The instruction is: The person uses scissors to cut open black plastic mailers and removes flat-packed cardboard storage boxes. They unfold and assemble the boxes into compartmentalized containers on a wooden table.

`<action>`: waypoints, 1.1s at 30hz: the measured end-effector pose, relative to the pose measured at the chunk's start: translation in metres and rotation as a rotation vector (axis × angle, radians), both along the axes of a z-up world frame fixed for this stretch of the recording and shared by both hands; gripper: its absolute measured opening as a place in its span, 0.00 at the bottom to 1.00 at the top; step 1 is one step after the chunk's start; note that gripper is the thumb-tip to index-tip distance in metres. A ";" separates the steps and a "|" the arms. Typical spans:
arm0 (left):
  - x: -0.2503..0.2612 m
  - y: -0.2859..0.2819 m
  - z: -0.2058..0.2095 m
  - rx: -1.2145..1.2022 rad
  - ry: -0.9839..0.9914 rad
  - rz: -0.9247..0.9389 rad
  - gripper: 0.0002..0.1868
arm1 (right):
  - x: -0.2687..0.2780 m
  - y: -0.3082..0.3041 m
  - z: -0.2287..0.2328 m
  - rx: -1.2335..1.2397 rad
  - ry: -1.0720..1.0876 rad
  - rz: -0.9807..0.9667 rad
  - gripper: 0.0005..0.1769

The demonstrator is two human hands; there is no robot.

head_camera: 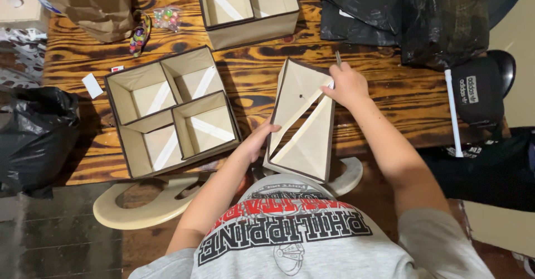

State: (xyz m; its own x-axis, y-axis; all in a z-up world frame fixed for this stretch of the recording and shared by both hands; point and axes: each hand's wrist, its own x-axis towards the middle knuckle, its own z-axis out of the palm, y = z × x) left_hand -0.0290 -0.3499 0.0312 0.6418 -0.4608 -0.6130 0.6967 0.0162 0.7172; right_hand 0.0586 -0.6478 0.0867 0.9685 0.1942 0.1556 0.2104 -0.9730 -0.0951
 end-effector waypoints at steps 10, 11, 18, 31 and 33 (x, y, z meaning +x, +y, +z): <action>0.005 0.002 -0.007 0.126 0.063 -0.181 0.46 | 0.015 -0.004 -0.010 -0.290 0.238 0.059 0.13; 0.005 0.002 -0.007 0.130 0.066 -0.194 0.46 | 0.017 -0.005 -0.012 -0.307 0.247 0.061 0.11; 0.007 -0.001 0.001 0.202 0.032 -0.245 0.48 | 0.021 -0.002 -0.024 -0.434 0.288 0.105 0.07; 0.009 -0.002 -0.010 0.199 0.034 -0.219 0.49 | 0.022 0.004 -0.013 -0.321 0.372 -0.082 0.14; 0.007 -0.006 -0.017 0.040 -0.112 -0.190 0.47 | 0.019 0.006 -0.024 -0.375 0.346 -0.087 0.08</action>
State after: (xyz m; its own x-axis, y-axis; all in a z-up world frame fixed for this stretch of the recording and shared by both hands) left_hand -0.0216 -0.3556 0.0146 0.6112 -0.5564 -0.5629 0.6002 -0.1377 0.7879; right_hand 0.0776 -0.6417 0.0623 0.9662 0.0912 -0.2412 0.1447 -0.9660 0.2141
